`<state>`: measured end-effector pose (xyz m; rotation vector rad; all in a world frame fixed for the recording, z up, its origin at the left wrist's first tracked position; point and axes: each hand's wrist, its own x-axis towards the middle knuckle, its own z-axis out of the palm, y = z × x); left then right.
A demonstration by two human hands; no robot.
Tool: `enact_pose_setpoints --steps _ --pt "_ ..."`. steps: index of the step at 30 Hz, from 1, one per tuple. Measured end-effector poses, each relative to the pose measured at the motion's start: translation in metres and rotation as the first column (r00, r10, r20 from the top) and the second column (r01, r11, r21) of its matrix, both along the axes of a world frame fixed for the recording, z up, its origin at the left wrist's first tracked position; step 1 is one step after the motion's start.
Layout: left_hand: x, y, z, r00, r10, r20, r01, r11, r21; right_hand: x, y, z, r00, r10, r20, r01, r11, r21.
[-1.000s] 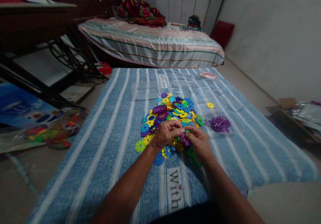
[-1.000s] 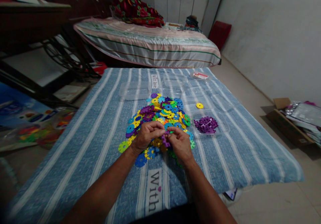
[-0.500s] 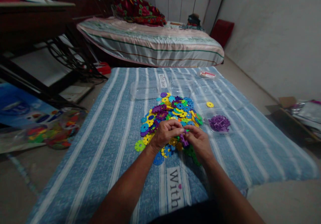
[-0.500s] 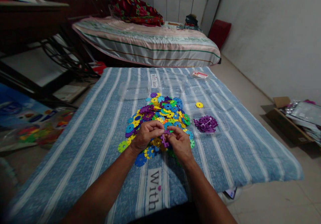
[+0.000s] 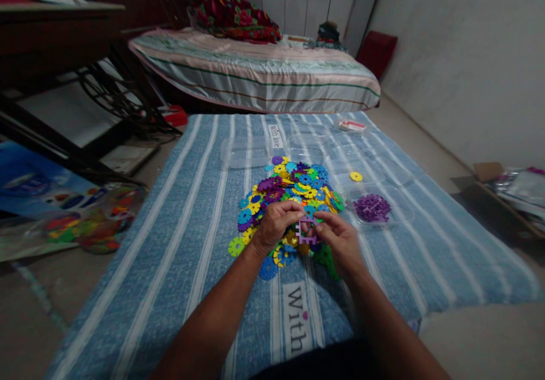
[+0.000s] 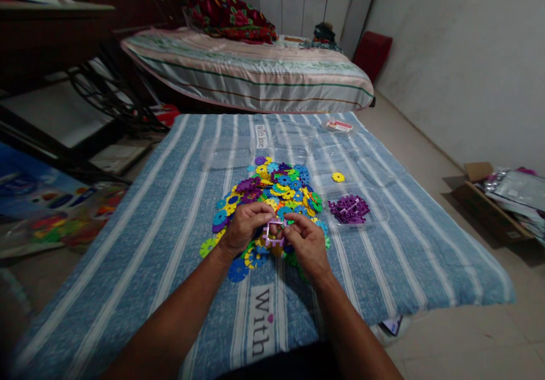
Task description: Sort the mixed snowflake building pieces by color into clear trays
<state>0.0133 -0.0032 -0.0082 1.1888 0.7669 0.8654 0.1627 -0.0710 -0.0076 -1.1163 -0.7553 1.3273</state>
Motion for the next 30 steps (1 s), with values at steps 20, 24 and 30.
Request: enact_pose_setpoints --steps 20,24,30 --pt "0.001 0.0007 0.0004 1.0 0.021 -0.007 -0.021 0.999 -0.032 0.001 -0.0021 0.0005 0.999 -0.02 0.032 0.02 1.0 0.014" --pt "0.0021 -0.0005 0.0014 0.997 0.075 -0.03 -0.077 0.994 -0.074 0.0002 -0.0031 0.0011 1.0 -0.022 0.018 0.022 1.0 0.017" --pt "0.0032 -0.0006 0.001 0.996 0.089 -0.023 -0.091 0.991 -0.095 -0.0002 -0.0042 0.0031 1.0 -0.018 0.0 0.018 0.999 0.034"
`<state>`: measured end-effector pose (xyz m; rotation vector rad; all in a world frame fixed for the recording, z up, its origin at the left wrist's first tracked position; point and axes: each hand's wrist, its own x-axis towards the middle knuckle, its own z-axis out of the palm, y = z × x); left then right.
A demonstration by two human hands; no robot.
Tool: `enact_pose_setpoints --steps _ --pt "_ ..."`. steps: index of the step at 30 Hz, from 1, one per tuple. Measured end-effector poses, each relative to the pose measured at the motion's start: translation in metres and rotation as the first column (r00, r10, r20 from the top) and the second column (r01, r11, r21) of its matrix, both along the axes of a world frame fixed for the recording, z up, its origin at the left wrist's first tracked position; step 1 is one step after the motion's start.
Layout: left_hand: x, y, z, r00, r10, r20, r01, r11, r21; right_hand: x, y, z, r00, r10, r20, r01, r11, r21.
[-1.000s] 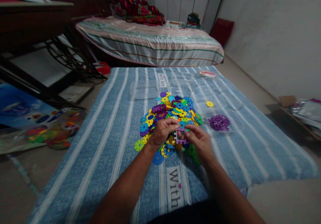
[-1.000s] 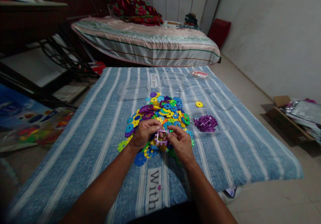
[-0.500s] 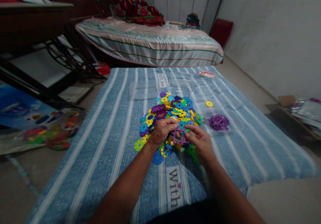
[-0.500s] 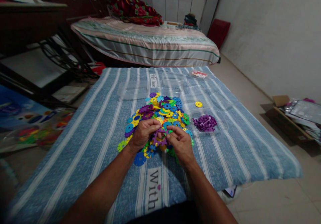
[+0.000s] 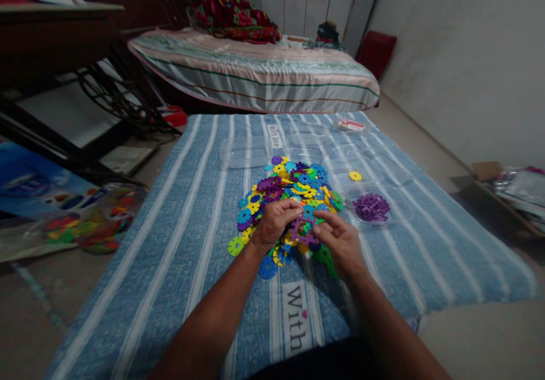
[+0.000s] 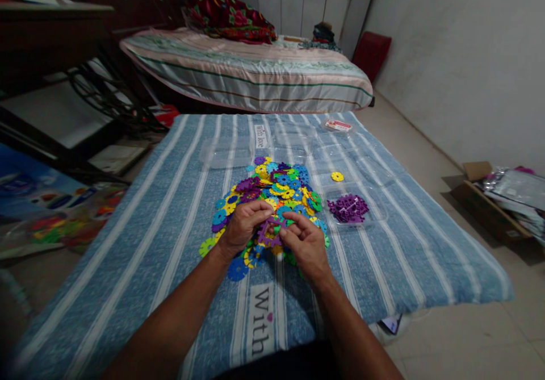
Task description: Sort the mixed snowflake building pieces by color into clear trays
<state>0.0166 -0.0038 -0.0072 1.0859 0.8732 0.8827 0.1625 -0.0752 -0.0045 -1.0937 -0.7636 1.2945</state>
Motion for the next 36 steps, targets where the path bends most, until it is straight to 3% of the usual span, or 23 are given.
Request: enact_pose_setpoints --steps 36 --pt "0.0011 0.0014 -0.001 1.0 -0.024 -0.016 0.024 0.998 0.05 -0.0072 -0.0047 0.0012 0.992 0.058 -0.112 -0.06 0.998 -0.017"
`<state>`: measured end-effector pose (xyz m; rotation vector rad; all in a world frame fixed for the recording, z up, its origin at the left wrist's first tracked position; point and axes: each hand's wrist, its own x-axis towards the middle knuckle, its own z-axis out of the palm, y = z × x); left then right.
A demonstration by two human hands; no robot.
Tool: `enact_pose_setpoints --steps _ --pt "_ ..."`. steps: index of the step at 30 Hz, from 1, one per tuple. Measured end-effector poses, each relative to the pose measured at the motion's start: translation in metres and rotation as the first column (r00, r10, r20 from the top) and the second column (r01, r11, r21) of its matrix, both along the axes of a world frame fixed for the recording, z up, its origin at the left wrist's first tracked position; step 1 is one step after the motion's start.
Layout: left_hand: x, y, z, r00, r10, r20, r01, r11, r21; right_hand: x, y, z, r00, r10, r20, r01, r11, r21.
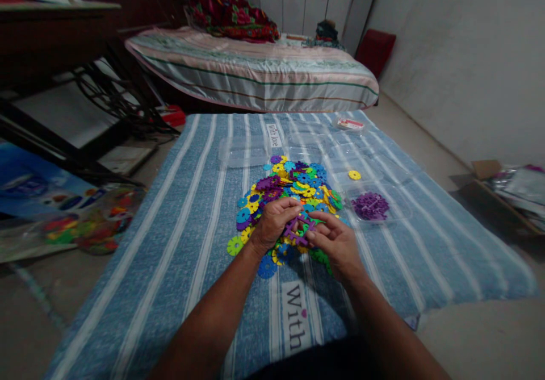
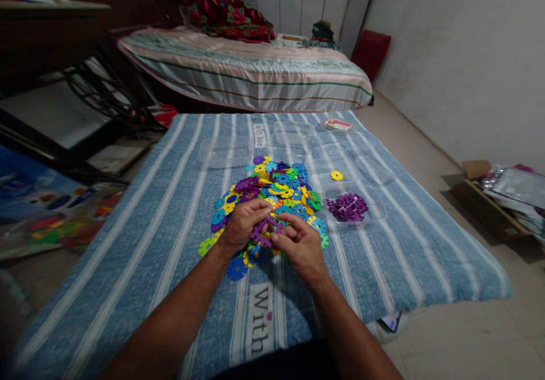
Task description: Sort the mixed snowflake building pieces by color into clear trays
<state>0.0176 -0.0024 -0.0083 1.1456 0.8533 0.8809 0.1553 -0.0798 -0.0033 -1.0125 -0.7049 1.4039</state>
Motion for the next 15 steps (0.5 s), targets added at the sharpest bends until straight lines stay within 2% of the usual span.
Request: enact_pose_setpoints --steps 15 --pt "-0.0009 -0.001 0.0008 1.0 0.006 0.015 -0.006 0.999 0.037 0.0022 -0.0008 -0.0045 0.999 0.005 0.05 -0.004 1.0 -0.009"
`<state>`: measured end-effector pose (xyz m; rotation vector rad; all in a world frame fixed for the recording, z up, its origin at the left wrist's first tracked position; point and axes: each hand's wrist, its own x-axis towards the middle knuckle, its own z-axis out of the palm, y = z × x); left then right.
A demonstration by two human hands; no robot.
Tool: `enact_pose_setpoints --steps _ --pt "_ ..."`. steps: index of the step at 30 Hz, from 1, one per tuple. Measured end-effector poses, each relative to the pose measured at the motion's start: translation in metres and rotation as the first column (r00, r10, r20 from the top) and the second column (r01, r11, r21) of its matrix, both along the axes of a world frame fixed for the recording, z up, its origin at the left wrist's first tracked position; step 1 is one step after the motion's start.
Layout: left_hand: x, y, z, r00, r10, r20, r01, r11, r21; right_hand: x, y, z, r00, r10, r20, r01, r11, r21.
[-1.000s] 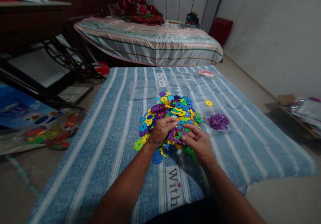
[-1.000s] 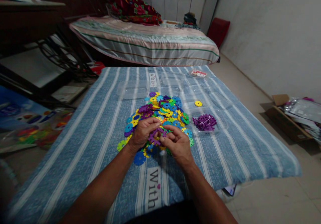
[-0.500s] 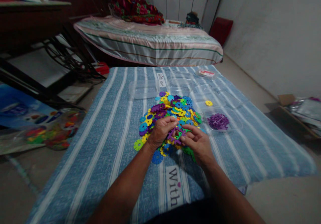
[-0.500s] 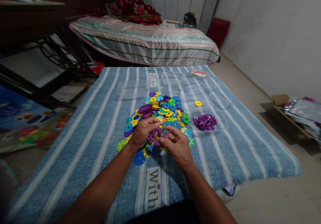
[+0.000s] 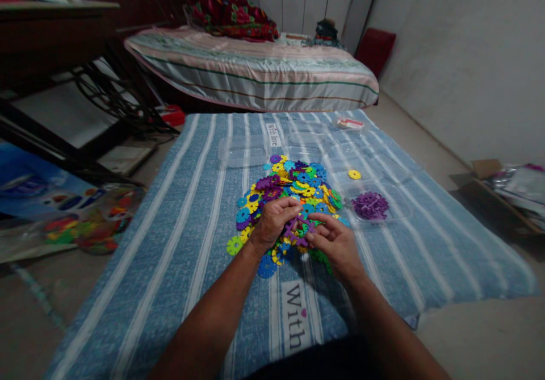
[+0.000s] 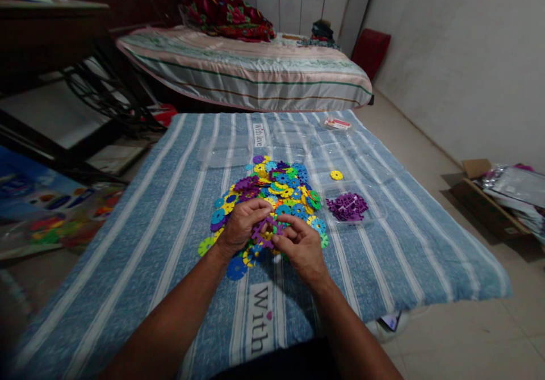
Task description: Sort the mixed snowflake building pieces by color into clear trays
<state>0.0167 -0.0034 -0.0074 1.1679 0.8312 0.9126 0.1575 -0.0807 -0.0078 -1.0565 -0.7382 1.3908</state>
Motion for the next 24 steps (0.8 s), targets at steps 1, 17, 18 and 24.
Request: enact_pose_setpoints --steps 1,17,18,24 --pt "0.0 -0.0001 0.0002 1.0 -0.001 -0.001 0.001 1.0 -0.001 0.0 -0.0001 0.0002 1.0 0.002 0.001 -0.002 1.0 0.002" --pt "-0.0015 0.0014 -0.0031 1.0 -0.007 -0.011 0.007 1.0 0.0 0.0037 0.0011 -0.0076 1.0 0.01 0.019 -0.01 1.0 0.008" --pt "-0.0016 0.0015 -0.0033 1.0 -0.007 -0.012 0.007 1.0 -0.006 0.0037 0.0014 -0.0073 1.0 0.007 0.02 -0.007 1.0 0.005" --pt "-0.0018 0.0016 -0.0032 1.0 -0.004 -0.02 0.003 1.0 -0.019 0.0033 0.0019 -0.0028 1.0 0.002 0.021 -0.002 1.0 -0.009"
